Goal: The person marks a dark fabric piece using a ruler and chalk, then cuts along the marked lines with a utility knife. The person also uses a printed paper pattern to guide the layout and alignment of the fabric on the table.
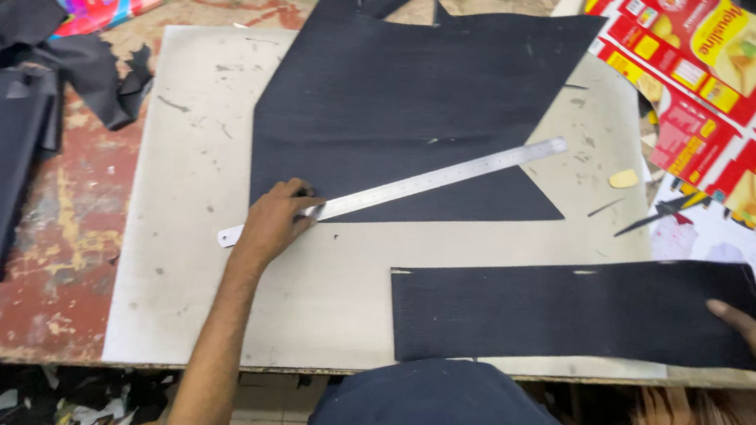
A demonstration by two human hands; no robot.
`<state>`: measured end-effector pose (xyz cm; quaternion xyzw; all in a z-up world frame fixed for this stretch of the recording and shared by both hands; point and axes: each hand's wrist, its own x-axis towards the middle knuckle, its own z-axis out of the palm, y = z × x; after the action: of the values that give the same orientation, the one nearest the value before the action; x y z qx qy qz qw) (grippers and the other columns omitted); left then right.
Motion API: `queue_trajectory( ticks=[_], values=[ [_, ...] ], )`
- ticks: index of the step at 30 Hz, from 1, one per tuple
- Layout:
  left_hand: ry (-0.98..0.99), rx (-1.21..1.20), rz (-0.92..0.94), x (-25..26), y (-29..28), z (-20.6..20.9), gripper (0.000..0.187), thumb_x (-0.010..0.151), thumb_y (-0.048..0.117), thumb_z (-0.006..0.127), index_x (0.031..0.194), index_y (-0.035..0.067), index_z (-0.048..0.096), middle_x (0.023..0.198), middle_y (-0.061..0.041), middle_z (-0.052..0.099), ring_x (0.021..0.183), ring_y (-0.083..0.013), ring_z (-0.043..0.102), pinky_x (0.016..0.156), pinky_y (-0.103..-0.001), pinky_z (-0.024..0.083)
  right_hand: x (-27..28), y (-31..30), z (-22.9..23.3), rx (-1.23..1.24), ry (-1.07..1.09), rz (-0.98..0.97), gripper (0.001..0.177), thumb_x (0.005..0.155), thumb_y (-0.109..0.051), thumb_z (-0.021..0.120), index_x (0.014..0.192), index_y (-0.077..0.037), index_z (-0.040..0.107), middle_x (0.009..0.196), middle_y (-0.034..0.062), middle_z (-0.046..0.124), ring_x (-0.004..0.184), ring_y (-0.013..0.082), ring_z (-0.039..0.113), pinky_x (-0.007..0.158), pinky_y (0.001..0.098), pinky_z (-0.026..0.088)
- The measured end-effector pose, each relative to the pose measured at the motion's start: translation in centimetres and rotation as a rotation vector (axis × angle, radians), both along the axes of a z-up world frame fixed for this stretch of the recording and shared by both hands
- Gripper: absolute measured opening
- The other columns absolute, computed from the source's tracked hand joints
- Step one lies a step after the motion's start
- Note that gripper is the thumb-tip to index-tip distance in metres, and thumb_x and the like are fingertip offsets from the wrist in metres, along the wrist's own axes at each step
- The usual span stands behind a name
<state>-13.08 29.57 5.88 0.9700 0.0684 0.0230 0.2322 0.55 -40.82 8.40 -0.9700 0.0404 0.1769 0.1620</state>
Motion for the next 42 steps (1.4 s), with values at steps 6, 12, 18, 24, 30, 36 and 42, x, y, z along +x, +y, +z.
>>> queue_trajectory(
  ticks=[6, 12, 18, 24, 30, 36, 42],
  values=[
    [-0.357, 0.229, 0.0, -1.6, -4.9, 0.2, 0.044, 0.07, 0.015, 0.084, 0.113, 0.009, 0.077, 0.125, -0.013, 0.068, 0.113, -0.029, 0.063, 0.094, -0.047, 0.05, -8.0, 13.8, 6.1, -0.05, -0.335, 0.239, 0.065, 0.091, -0.037, 0.07, 0.137, 0.007, 0.057, 0.123, 0.0368, 0.064, 0.118, 0.0512, 0.062, 0.098, 0.0517, 0.05],
    [0.09, -0.423, 0.247, -4.7, -12.8, -2.0, 0.03, 0.093, 0.026, 0.072, 0.115, 0.005, 0.075, 0.103, -0.014, 0.077, 0.089, -0.0267, 0.076, 0.08, -0.039, 0.061, -13.8, 30.9, 6.8, 0.259, 0.187, 0.317, 0.077, 0.096, -0.036, 0.057, 0.16, -0.01, 0.023, 0.126, 0.0269, 0.064, 0.107, 0.0389, 0.071, 0.093, 0.0476, 0.057],
    [0.073, -0.542, 0.341, -7.4, -15.1, -2.1, 0.035, 0.096, 0.03, 0.069, 0.112, 0.0, 0.075, 0.1, -0.017, 0.077, 0.087, -0.0267, 0.077, 0.078, -0.038, 0.061, -16.1, 31.2, 5.1, 0.151, 0.44, 0.431, 0.069, 0.094, -0.041, 0.059, 0.157, -0.024, 0.036, 0.109, 0.0082, 0.079, 0.089, 0.0221, 0.079, 0.086, 0.0401, 0.063],
    [0.086, -0.416, 0.35, -8.5, -18.4, -1.4, 0.045, 0.079, 0.034, 0.083, 0.103, -0.002, 0.071, 0.078, -0.014, 0.07, 0.072, -0.027, 0.068, 0.064, -0.043, 0.055, -12.6, 21.9, 1.5, 0.032, -0.084, -0.003, 0.049, 0.098, -0.035, 0.063, 0.137, -0.007, 0.057, 0.114, 0.015, 0.073, 0.09, 0.0263, 0.074, 0.079, 0.0458, 0.061],
    [0.068, -0.34, 0.331, -8.1, -19.6, -0.9, 0.028, 0.082, 0.027, 0.082, 0.086, 0.001, 0.07, 0.082, -0.012, 0.069, 0.071, -0.0262, 0.066, 0.064, -0.043, 0.053, -12.6, 20.7, -3.5, 0.34, -0.105, -0.04, 0.042, 0.095, -0.03, 0.066, 0.128, -0.005, 0.061, 0.105, 0.0174, 0.074, 0.093, 0.0282, 0.072, 0.08, 0.0413, 0.059],
    [0.235, -0.83, 0.407, -7.0, -21.5, 0.5, 0.018, 0.091, 0.013, 0.075, 0.095, -0.002, 0.065, 0.079, -0.019, 0.072, 0.065, -0.0163, 0.065, 0.056, -0.029, 0.047, -13.2, 19.7, -4.0, 0.45, 0.042, -0.148, 0.035, 0.1, -0.023, 0.063, 0.128, -0.002, 0.055, 0.094, 0.0218, 0.073, 0.087, 0.0276, 0.072, 0.076, 0.0397, 0.056],
    [0.187, -1.103, 0.171, -4.0, -26.9, 1.8, 0.03, 0.086, 0.003, 0.073, 0.113, -0.007, 0.064, 0.09, -0.016, 0.077, 0.073, -0.0134, 0.071, 0.062, -0.024, 0.055, -16.7, 9.1, -4.0, 1.039, -0.013, -0.447, 0.034, 0.096, -0.007, 0.058, 0.129, 0.003, 0.054, 0.109, 0.0174, 0.076, 0.095, 0.0218, 0.071, 0.082, 0.0351, 0.057]
  ],
)
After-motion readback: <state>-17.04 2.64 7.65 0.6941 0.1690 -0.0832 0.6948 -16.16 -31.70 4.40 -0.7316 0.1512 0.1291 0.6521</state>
